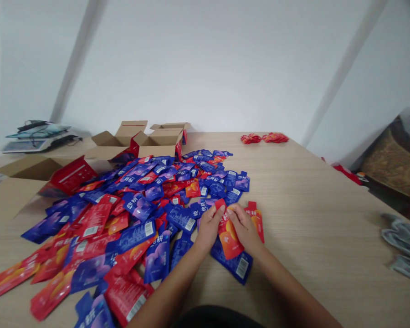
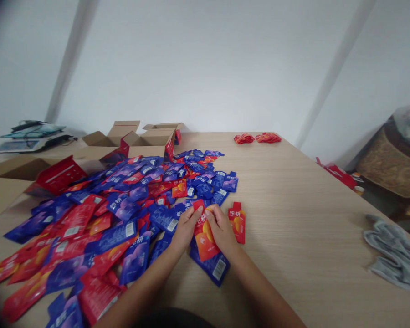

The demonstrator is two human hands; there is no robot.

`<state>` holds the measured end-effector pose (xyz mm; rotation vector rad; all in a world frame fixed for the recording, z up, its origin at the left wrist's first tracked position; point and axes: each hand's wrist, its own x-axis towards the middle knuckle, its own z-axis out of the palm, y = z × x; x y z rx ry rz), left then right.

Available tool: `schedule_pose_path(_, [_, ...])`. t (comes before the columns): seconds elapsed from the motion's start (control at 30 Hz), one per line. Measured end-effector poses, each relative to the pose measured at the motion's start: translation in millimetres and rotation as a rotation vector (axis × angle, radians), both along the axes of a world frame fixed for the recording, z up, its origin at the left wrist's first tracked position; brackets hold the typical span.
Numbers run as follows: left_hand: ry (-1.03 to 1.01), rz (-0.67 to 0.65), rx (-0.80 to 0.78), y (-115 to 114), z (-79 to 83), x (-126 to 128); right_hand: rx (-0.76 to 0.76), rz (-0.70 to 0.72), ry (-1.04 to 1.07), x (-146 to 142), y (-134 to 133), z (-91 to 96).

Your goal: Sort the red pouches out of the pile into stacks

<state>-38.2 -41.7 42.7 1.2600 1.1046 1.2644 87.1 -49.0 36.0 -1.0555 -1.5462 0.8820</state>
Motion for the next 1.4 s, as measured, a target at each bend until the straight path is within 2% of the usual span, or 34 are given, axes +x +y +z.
schedule_pose_path(0.1, [-0.045, 0.036, -0.059, 0, -3.5, 0, 0.003, 0.031, -0.015, 1, 0, 1.7])
schedule_pose_path(0.17, [0.002, 0.031, 0.007, 3, -2.0, -1, -0.025, 0.048, -0.012, 3, 1, 0.0])
schedule_pose_path(0.27, [0.17, 0.009, 0.142, 5, 3.2, -4, -0.078, 0.074, 0.003, 4, 2, -3.1])
schedule_pose_path(0.33, [0.277, 0.01, 0.175, 5, 5.1, -3, -0.078, 0.071, -0.019, 5, 3, -3.3])
schedule_pose_path(0.4, [0.342, 0.042, 0.171, 5, 4.1, 1, -0.056, 0.059, -0.074, 6, 4, -1.7])
schedule_pose_path(0.5, [0.334, 0.07, 0.114, 6, -2.2, 8, -0.037, 0.036, -0.154, 12, 9, 0.5])
schedule_pose_path(0.6, [0.241, -0.006, -0.066, 12, -9.9, 8, -0.08, -0.058, -0.155, 30, 20, -5.8])
schedule_pose_path(0.67, [0.212, -0.041, -0.163, 18, -13.2, 1, -0.135, -0.165, -0.16, 50, 30, -17.6])
schedule_pose_path(0.73, [0.261, -0.057, -0.176, 26, -13.2, -12, -0.172, -0.312, -0.266, 71, 41, -34.1])
schedule_pose_path(0.8, [0.394, -0.042, -0.125, 38, -9.3, -27, -0.205, -0.372, -0.436, 89, 51, -51.1])
schedule_pose_path(0.9, [0.752, 0.116, 0.039, 59, 0.6, -54, -0.229, -0.431, -0.659, 102, 59, -67.1])
schedule_pose_path(0.97, [1.054, 0.232, 0.138, 73, 3.9, -70, -0.232, -0.451, -0.745, 104, 59, -69.3])
schedule_pose_path(1.07, [1.385, 0.213, 0.191, 91, -2.6, -87, -0.069, -0.524, -0.808, 99, 58, -66.6])
schedule_pose_path(1.17, [1.518, 0.114, 0.176, 104, -16.1, -95, 0.122, -0.536, -0.868, 92, 57, -66.3])
schedule_pose_path(1.23, [1.573, 0.088, 0.186, 109, -21.6, -98, 0.133, -0.51, -0.891, 88, 56, -67.1])
schedule_pose_path(1.33, [1.597, 0.099, 0.259, 109, -18.8, -103, 0.13, -0.546, -0.82, 86, 53, -60.9])
schedule_pose_path(1.4, [1.553, 0.14, 0.312, 103, -10.1, -106, 0.173, -0.545, -0.668, 83, 49, -49.0])
